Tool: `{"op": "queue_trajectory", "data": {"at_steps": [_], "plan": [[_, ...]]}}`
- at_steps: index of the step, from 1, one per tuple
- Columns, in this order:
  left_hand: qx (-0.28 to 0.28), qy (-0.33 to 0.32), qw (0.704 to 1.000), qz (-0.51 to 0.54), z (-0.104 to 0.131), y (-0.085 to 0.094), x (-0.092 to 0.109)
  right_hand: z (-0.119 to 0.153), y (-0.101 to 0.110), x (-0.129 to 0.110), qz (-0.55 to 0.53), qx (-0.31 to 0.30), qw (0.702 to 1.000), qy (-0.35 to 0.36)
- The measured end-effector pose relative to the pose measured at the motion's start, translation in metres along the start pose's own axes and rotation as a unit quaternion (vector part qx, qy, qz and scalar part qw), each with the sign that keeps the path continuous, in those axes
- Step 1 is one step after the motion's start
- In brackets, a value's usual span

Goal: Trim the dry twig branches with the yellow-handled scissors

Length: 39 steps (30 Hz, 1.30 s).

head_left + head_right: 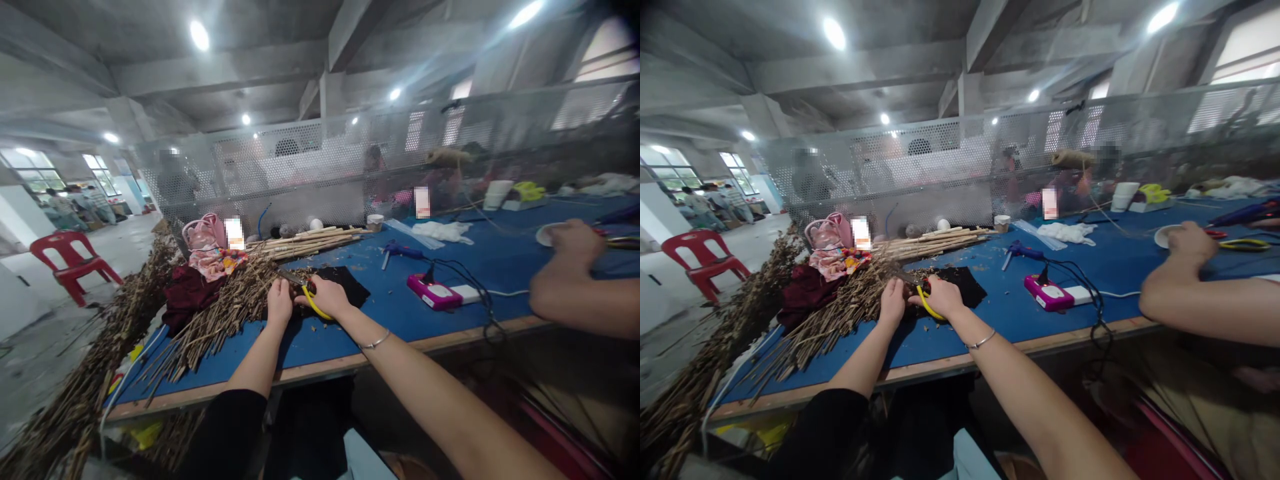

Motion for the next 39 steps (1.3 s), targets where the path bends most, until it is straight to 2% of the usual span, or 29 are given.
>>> {"op": "queue_trajectory", "data": {"at_steps": [7, 16, 22, 29, 39], "plan": [[-0.029, -0.013, 0.999, 0.012, -0.001, 0.001, 0.002, 0.002, -0.001, 0.001, -0.04, -0.006, 0.999, 0.022], [-0.046, -0.031, 0.998, -0.029, 0.002, 0.002, 0.007, 0.003, 0.0, 0.0, -0.046, -0.008, 0.999, 0.026], [-0.035, -0.047, 0.996, -0.069, 0.001, 0.004, 0.011, 0.003, 0.004, -0.003, -0.027, -0.011, 0.999, 0.021], [-0.009, -0.098, 0.986, -0.132, 0.003, 0.01, 0.021, 0.001, 0.003, -0.001, -0.024, -0.013, 0.999, 0.021], [-0.007, -0.119, 0.979, -0.167, 0.003, 0.01, 0.021, 0.001, 0.004, -0.001, -0.019, -0.019, 1.0, 0.003]]}}
Point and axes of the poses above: each hand's wrist, its own z-axis away from the middle knuckle, its own y-axis out of the back of the hand, x = y × z, the point moved 1 cm from there along -z, towards the middle knuckle, and after that the axes turned 11 degrees about x, right-handed, at the moved point
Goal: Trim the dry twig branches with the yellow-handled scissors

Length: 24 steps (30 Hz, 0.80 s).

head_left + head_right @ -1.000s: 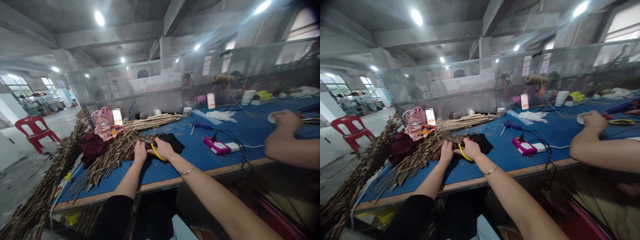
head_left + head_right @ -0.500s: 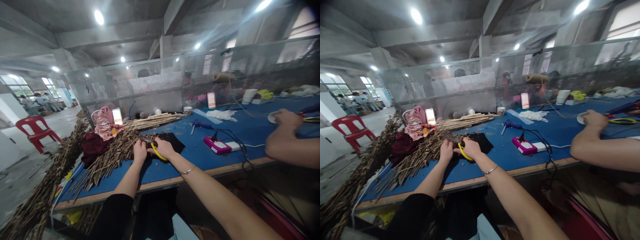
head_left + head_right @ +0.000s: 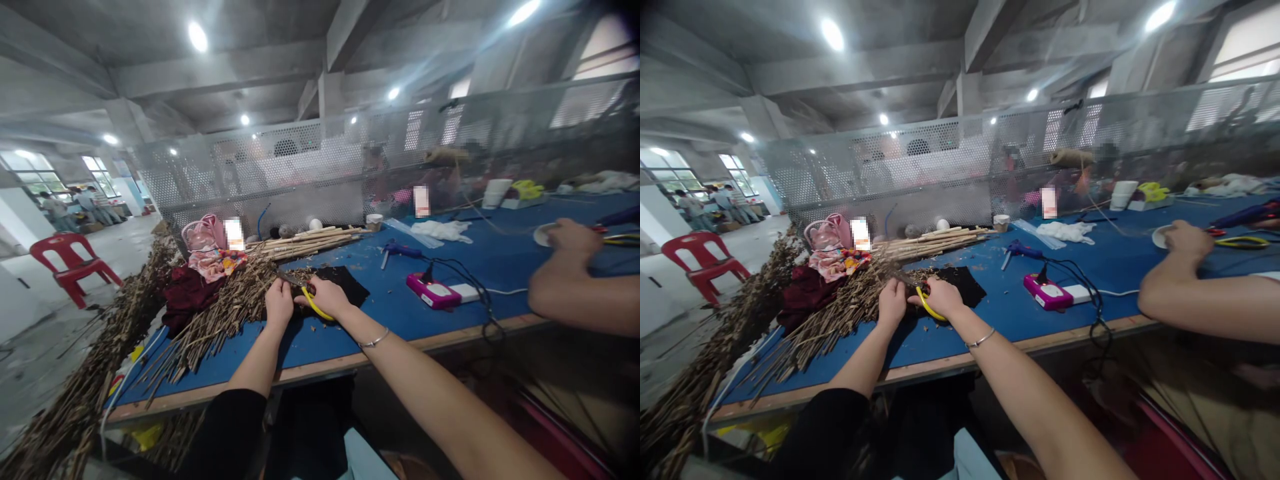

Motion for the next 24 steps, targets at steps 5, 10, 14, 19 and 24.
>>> {"op": "queue_trajectory", "data": {"at_steps": [5, 10, 14, 19, 24], "plan": [[0.022, 0.012, 1.0, -0.016, -0.003, 0.004, -0.003, -0.002, -0.001, 0.003, 0.009, 0.024, 0.999, -0.025], [0.033, 0.028, 0.999, -0.027, -0.011, 0.011, -0.012, -0.004, -0.003, 0.01, -0.001, 0.071, 0.996, -0.052], [0.09, 0.047, 0.989, -0.103, -0.019, 0.021, -0.021, -0.005, -0.005, 0.014, -0.015, 0.082, 0.994, -0.073], [0.093, 0.096, 0.976, -0.17, -0.028, 0.03, -0.036, -0.006, -0.007, 0.016, -0.036, 0.087, 0.992, -0.081], [0.063, 0.124, 0.967, -0.213, -0.029, 0.028, -0.038, -0.006, -0.008, 0.014, -0.038, 0.085, 0.992, -0.085]]}}
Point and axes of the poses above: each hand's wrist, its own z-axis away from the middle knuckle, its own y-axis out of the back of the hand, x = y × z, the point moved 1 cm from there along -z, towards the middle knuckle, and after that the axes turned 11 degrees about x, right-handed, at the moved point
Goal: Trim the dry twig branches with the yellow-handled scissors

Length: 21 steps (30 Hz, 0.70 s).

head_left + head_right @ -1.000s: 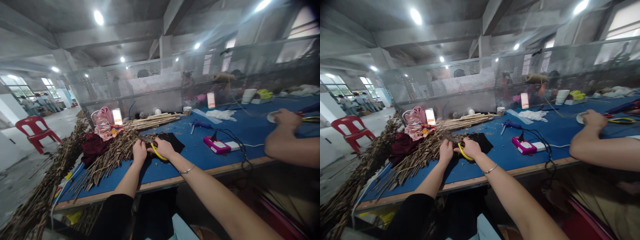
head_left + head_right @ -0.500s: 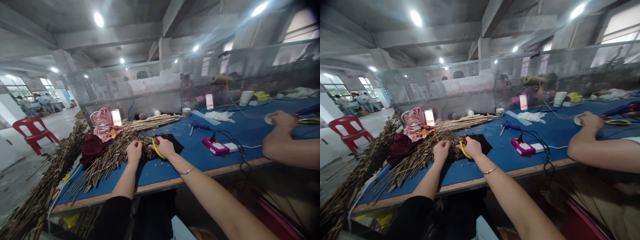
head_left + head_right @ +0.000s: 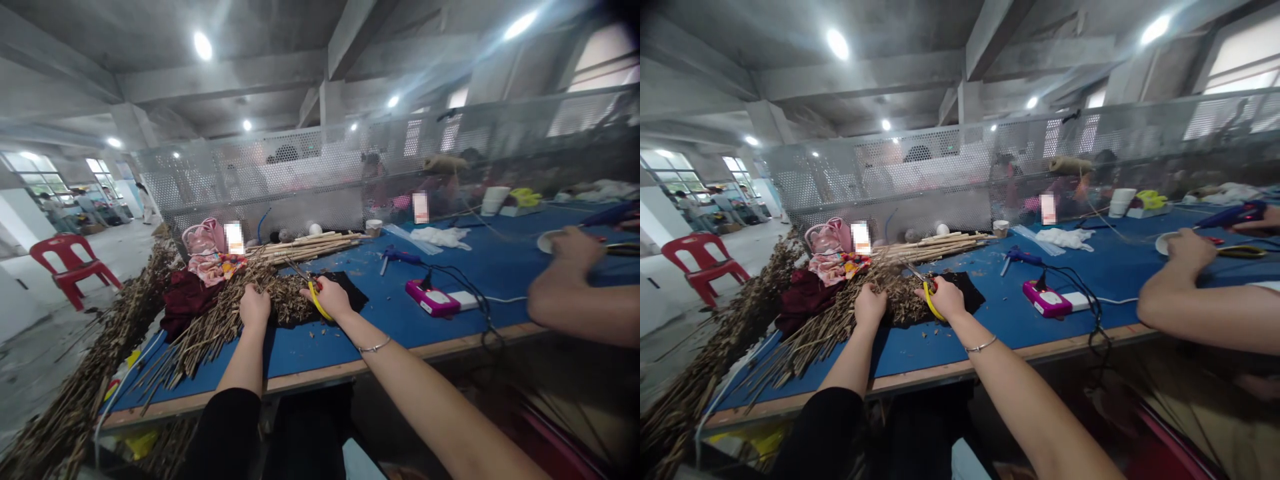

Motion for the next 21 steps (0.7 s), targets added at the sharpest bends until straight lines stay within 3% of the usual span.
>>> {"op": "queue_trajectory", "data": {"at_steps": [9, 14, 21], "plan": [[-0.018, -0.015, 1.0, 0.008, -0.003, -0.006, -0.001, -0.001, 0.002, 0.0, 0.001, -0.009, 1.0, -0.003], [0.008, -0.025, 0.997, 0.078, -0.007, -0.002, -0.005, -0.001, 0.0, 0.002, -0.004, -0.002, 1.0, -0.001], [0.03, -0.059, 0.972, 0.224, 0.005, 0.003, 0.012, -0.001, 0.0, 0.004, -0.014, -0.002, 1.0, 0.001]]}}
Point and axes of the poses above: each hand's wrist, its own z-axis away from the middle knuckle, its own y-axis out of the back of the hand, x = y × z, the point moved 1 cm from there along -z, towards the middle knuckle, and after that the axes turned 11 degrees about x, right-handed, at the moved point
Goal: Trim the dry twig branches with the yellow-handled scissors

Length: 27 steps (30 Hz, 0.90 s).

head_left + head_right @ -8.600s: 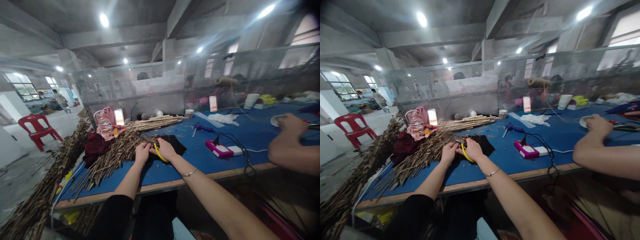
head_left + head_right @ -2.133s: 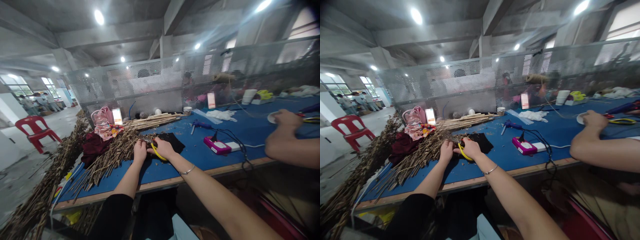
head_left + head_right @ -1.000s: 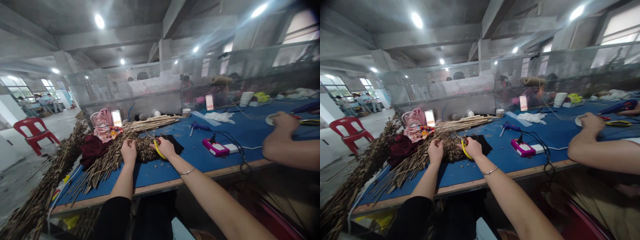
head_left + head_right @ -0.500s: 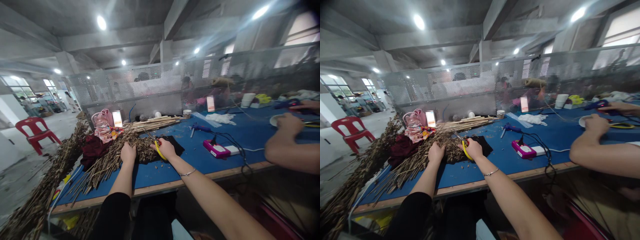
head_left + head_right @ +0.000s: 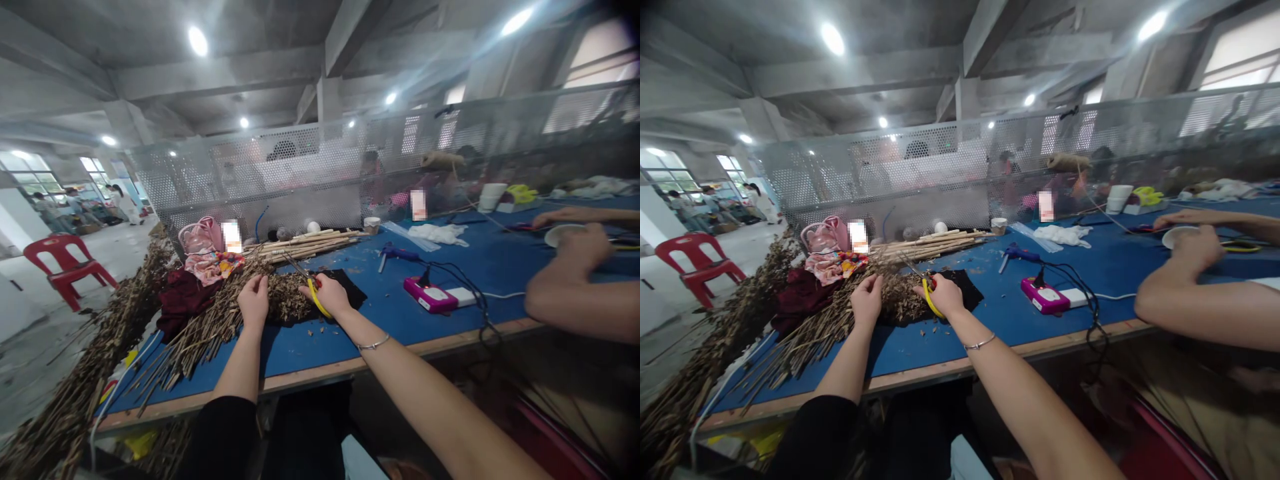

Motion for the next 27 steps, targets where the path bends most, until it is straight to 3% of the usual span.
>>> {"op": "queue_trajectory", "data": {"at_steps": [3, 8, 14, 19, 27], "plan": [[0.006, -0.044, 0.998, 0.047, 0.005, -0.002, 0.005, 0.0, 0.0, 0.0, -0.001, 0.007, 1.0, 0.008], [-0.025, -0.122, 0.992, 0.022, 0.014, -0.004, 0.01, 0.0, 0.0, 0.001, -0.02, 0.028, 0.999, 0.016], [-0.151, -0.086, 0.982, 0.078, 0.034, -0.013, 0.023, -0.001, -0.001, 0.001, -0.096, 0.021, 0.995, 0.013], [-0.269, -0.071, 0.953, 0.117, 0.048, -0.016, 0.031, -0.002, -0.004, 0.004, -0.148, 0.012, 0.989, 0.013], [-0.332, 0.007, 0.925, 0.186, 0.052, -0.021, 0.027, 0.0, -0.002, 0.002, -0.161, -0.02, 0.986, 0.032]]}}
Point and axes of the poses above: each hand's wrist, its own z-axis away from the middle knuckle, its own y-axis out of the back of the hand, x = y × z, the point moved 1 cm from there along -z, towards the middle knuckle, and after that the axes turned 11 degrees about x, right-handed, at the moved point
